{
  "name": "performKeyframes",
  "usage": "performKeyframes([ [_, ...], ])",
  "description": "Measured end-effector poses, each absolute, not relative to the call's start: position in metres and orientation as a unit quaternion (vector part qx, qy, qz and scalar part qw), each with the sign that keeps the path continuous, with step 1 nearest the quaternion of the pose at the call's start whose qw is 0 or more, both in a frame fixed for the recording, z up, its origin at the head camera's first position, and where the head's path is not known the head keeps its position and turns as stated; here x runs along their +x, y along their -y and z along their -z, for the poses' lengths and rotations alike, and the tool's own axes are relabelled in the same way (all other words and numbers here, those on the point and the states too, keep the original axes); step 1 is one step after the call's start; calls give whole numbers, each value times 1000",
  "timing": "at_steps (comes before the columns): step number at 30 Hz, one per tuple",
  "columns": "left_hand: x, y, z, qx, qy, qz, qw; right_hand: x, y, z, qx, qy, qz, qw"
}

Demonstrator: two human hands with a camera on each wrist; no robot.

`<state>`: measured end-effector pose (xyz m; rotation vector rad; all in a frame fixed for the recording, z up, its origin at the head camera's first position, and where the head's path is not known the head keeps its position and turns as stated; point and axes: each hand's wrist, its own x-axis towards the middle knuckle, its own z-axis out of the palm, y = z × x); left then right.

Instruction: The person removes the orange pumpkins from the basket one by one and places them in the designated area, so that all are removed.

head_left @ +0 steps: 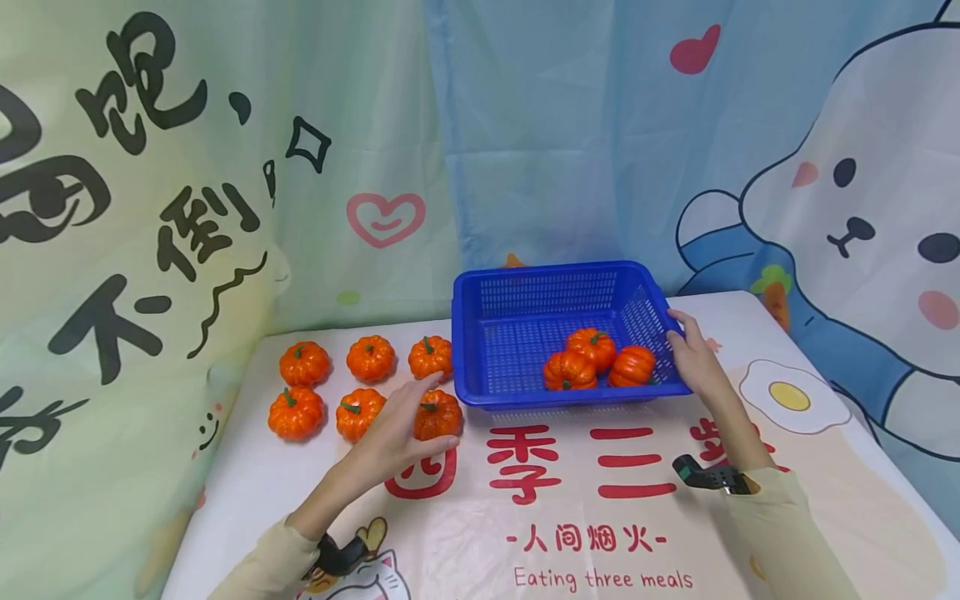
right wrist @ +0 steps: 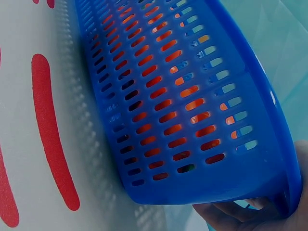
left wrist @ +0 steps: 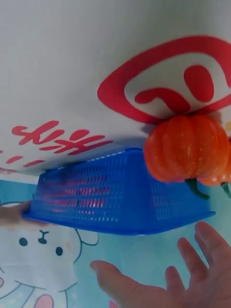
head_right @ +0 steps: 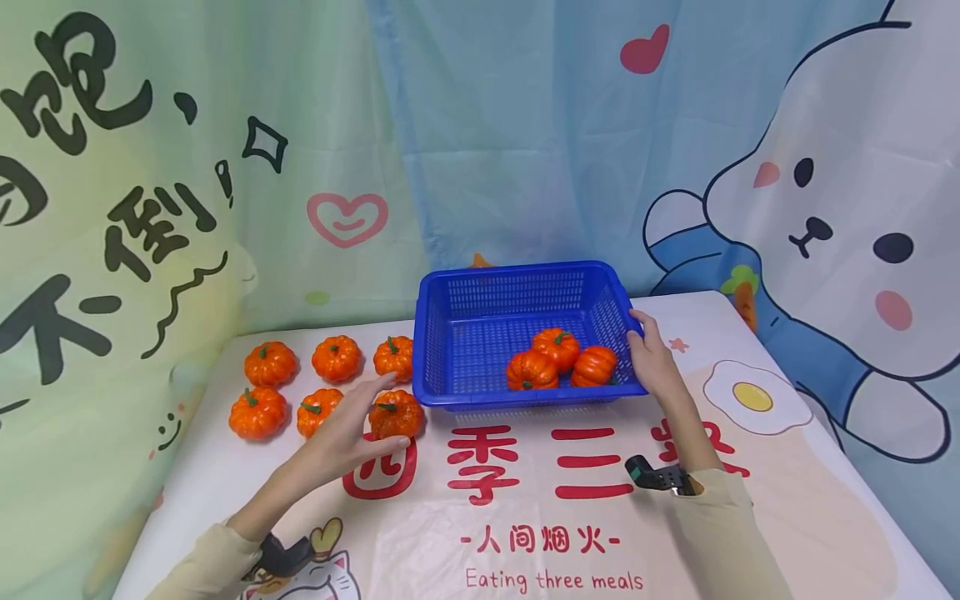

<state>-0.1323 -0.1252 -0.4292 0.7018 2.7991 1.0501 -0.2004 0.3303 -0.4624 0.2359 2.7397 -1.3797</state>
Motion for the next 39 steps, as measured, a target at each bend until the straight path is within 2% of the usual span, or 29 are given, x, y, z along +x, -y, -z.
performKeyframes([
  [7, -141, 116, 417, 274, -903, -330, 5, -200, -330, 461, 78, -889, 451, 32],
  [18, -174, 84, 389, 318, -877, -358, 50, -200, -331, 459, 80, -887, 453, 39],
  [26, -225, 39, 366, 365, -869, -328, 61, -200, -331, 460, 77, -885, 456, 41],
  [32, -277, 3, 356, 361, -859, -349, 102, -200, -329, 463, 77, -883, 461, 41],
  [36, -312, -20, 364, 342, -862, -354, 123, -200, -331, 462, 78, -886, 456, 36],
  [39, -333, -33, 383, 325, -860, -360, 161, -200, -328, 462, 75, -884, 459, 36],
])
